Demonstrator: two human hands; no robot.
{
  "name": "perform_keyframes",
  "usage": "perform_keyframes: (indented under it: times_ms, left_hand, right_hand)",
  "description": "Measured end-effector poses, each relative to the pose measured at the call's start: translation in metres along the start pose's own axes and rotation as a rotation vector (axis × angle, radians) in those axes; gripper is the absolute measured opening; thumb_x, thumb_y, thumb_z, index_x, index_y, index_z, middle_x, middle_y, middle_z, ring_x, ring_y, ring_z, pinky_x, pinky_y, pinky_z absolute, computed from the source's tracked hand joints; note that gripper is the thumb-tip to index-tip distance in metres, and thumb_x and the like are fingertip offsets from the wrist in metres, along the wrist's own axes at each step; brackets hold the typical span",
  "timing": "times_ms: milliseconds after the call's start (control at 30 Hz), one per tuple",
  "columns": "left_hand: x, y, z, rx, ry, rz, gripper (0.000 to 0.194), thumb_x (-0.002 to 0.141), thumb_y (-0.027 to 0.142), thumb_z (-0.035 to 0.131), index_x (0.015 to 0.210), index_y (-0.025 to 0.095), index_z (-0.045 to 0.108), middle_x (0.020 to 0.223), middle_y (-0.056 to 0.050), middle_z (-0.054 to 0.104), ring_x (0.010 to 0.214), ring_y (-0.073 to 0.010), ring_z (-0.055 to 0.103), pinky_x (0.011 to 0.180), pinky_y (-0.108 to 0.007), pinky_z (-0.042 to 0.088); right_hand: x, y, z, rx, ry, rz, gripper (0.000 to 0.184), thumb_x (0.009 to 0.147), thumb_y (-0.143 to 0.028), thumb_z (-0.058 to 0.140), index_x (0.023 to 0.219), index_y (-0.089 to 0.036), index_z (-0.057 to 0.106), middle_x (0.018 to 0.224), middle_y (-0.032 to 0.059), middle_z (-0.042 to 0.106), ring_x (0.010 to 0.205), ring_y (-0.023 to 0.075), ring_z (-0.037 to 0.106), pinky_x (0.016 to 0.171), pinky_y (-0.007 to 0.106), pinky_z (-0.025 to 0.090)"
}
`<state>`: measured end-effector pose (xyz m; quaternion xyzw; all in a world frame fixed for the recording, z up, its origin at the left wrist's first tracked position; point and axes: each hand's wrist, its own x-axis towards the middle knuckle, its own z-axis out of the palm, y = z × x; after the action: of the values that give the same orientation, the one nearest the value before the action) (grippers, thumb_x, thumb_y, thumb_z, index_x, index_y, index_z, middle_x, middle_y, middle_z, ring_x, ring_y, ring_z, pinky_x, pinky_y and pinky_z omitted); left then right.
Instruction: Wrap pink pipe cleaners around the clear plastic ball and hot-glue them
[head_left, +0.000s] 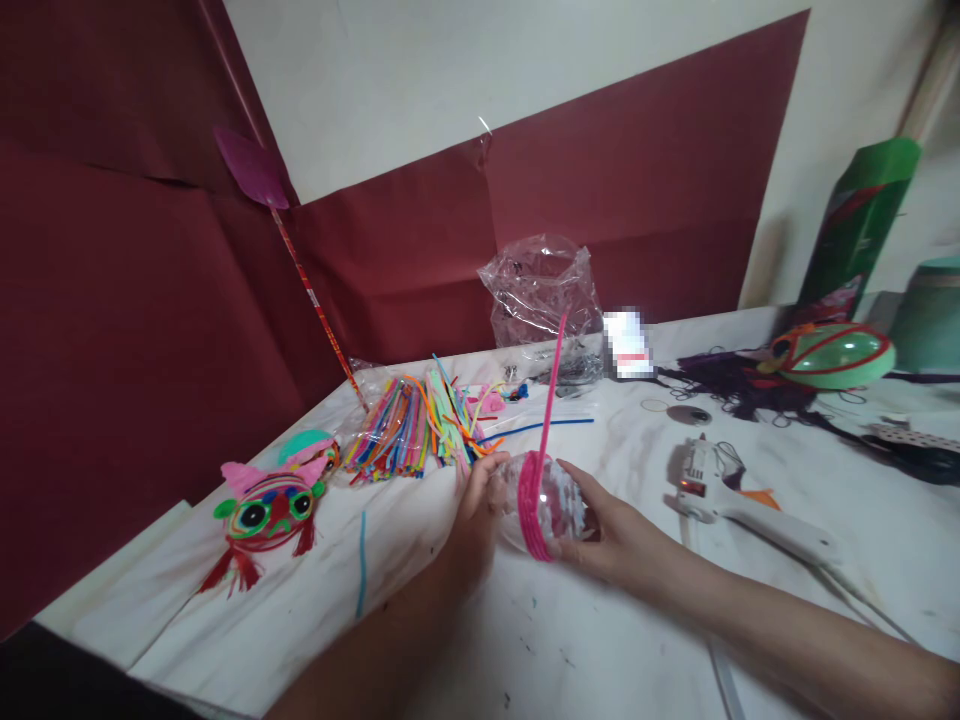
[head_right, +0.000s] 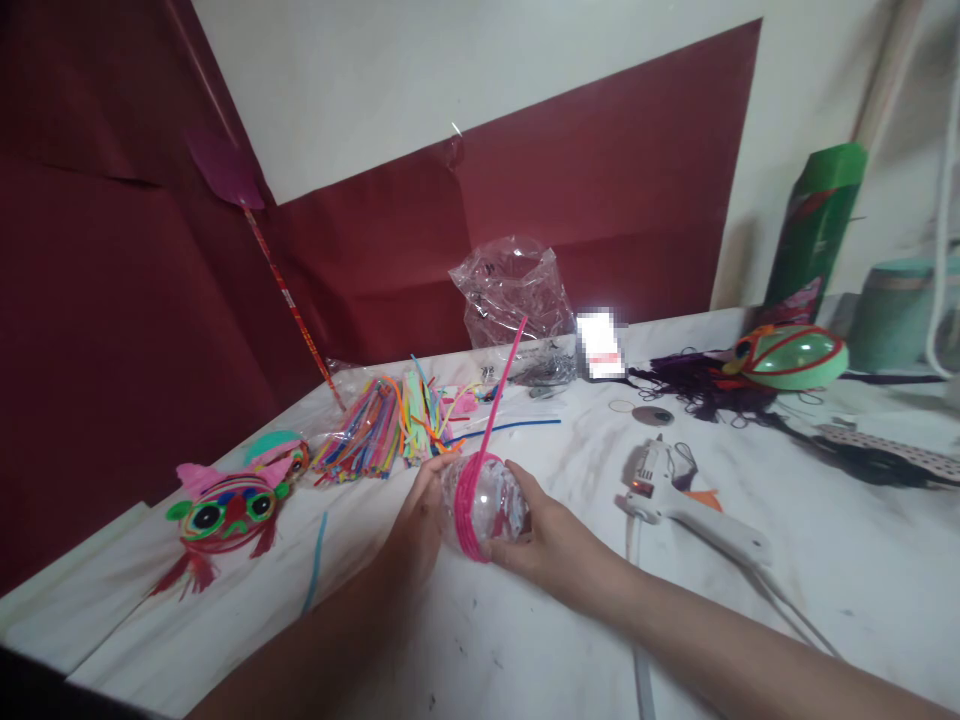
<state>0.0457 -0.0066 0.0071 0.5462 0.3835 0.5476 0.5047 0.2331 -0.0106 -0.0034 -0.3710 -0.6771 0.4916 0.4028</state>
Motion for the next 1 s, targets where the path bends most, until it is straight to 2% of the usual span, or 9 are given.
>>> perform_keyframes:
  times_ms: [100, 167, 333, 433, 600, 833, 1000]
  left_hand:
    - [0.001, 0.003, 0.0, -0.039, -0.037, -0.026, 0.054, 0.079, 0.055, 0.062, 0.119, 0.022, 0.051, 0.107, -0.007, 0.066, 0.091, -0.0234, 0.063, 0.084, -0.037, 0.048]
    - [0.003, 0.005, -0.001, -0.031, -0.051, -0.026, 0.056, 0.073, 0.048, 0.071, 0.119, 0.022, 0.051, 0.11, -0.007, 0.065, 0.096, -0.0243, 0.063, 0.087, -0.037, 0.047]
    - [0.005, 0.011, -0.002, 0.013, -0.076, -0.014, 0.062, 0.061, 0.03, 0.081, 0.115, 0.021, 0.052, 0.11, -0.006, 0.063, 0.102, -0.0251, 0.06, 0.088, -0.036, 0.047]
    - [0.003, 0.017, 0.0, 0.008, -0.079, -0.037, 0.063, 0.059, 0.027, 0.081, 0.114, 0.021, 0.051, 0.104, -0.005, 0.063, 0.096, -0.0237, 0.061, 0.083, -0.034, 0.048]
    - [0.0, 0.021, 0.005, -0.002, -0.051, -0.068, 0.062, 0.055, 0.024, 0.081, 0.109, 0.02, 0.052, 0.101, -0.004, 0.061, 0.092, -0.0223, 0.06, 0.079, -0.033, 0.047]
    - [-0.001, 0.019, 0.005, 0.02, -0.022, -0.058, 0.057, 0.057, 0.02, 0.078, 0.108, 0.022, 0.051, 0.099, -0.002, 0.062, 0.091, -0.0207, 0.059, 0.079, -0.031, 0.046]
    - [-0.001, 0.02, 0.005, 0.012, -0.034, -0.05, 0.057, 0.056, 0.018, 0.078, 0.106, 0.022, 0.052, 0.103, -0.002, 0.062, 0.09, -0.02, 0.059, 0.078, -0.03, 0.046]
  right_hand:
    - [0.001, -0.003, -0.001, 0.0, 0.008, 0.031, 0.083, 0.074, -0.035, 0.072, 0.143, -0.017, 0.029, 0.095, 0.0047, 0.071, 0.095, 0.0257, 0.067, 0.085, 0.039, 0.054]
    - [0.0, -0.005, -0.001, -0.003, 0.013, 0.044, 0.084, 0.073, -0.036, 0.072, 0.143, -0.016, 0.03, 0.094, 0.005, 0.071, 0.096, 0.026, 0.067, 0.084, 0.039, 0.054]
    - [-0.002, -0.006, -0.002, -0.045, 0.02, 0.061, 0.091, 0.075, -0.035, 0.071, 0.148, -0.02, 0.02, 0.108, 0.0067, 0.069, 0.086, 0.0223, 0.068, 0.075, 0.036, 0.056]
    - [-0.004, -0.005, -0.002, -0.077, 0.015, 0.043, 0.091, 0.075, -0.035, 0.07, 0.149, -0.021, 0.018, 0.108, 0.0058, 0.069, 0.078, 0.0198, 0.068, 0.069, 0.033, 0.056]
    - [-0.005, -0.004, -0.001, -0.168, 0.032, 0.066, 0.094, 0.075, -0.029, 0.069, 0.151, -0.018, 0.014, 0.096, 0.0048, 0.069, 0.071, 0.0193, 0.065, 0.063, 0.033, 0.054]
    - [-0.006, -0.005, 0.0, -0.203, 0.038, -0.017, 0.089, 0.074, -0.027, 0.068, 0.149, -0.02, 0.021, 0.122, 0.0103, 0.062, 0.083, 0.0203, 0.067, 0.075, 0.035, 0.055]
    - [-0.007, -0.005, -0.001, -0.2, 0.028, -0.008, 0.09, 0.073, -0.028, 0.068, 0.149, -0.019, 0.02, 0.125, 0.0117, 0.059, 0.082, 0.0202, 0.066, 0.075, 0.036, 0.056]
